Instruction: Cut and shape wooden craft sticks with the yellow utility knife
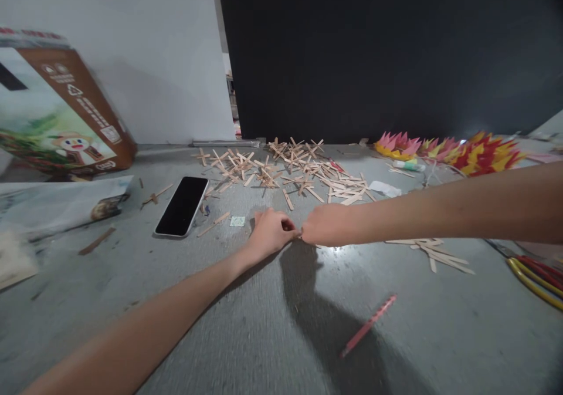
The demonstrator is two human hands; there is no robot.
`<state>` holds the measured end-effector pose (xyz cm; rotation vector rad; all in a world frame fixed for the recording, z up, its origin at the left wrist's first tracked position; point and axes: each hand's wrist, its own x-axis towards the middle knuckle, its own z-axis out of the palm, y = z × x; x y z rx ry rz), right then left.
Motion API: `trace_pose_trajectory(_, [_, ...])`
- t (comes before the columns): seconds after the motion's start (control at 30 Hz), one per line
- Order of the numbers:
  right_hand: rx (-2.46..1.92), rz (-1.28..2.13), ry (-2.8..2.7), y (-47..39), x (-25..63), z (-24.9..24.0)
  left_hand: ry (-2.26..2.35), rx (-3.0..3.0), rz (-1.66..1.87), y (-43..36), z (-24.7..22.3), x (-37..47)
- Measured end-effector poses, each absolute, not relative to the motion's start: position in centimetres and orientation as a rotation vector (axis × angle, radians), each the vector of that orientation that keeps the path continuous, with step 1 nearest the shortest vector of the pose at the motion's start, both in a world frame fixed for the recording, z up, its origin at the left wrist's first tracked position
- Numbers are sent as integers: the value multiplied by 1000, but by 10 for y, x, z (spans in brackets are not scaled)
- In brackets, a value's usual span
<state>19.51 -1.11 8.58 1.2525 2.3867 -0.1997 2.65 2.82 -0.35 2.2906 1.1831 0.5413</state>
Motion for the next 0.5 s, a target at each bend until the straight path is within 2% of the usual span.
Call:
trace_pose_trajectory(0.13, [1138, -259, 2323, -12, 192, 89, 1194, 2298, 525, 28, -3, 27])
trace_pose_trajectory(0.4, [1299, -385, 2205, -14, 191, 85, 1166, 2299, 551, 27, -1, 25])
trace_pose_trajectory(0.5, [1341, -298, 2259, -21, 202, 89, 1128, 2297, 552, 25, 0, 24])
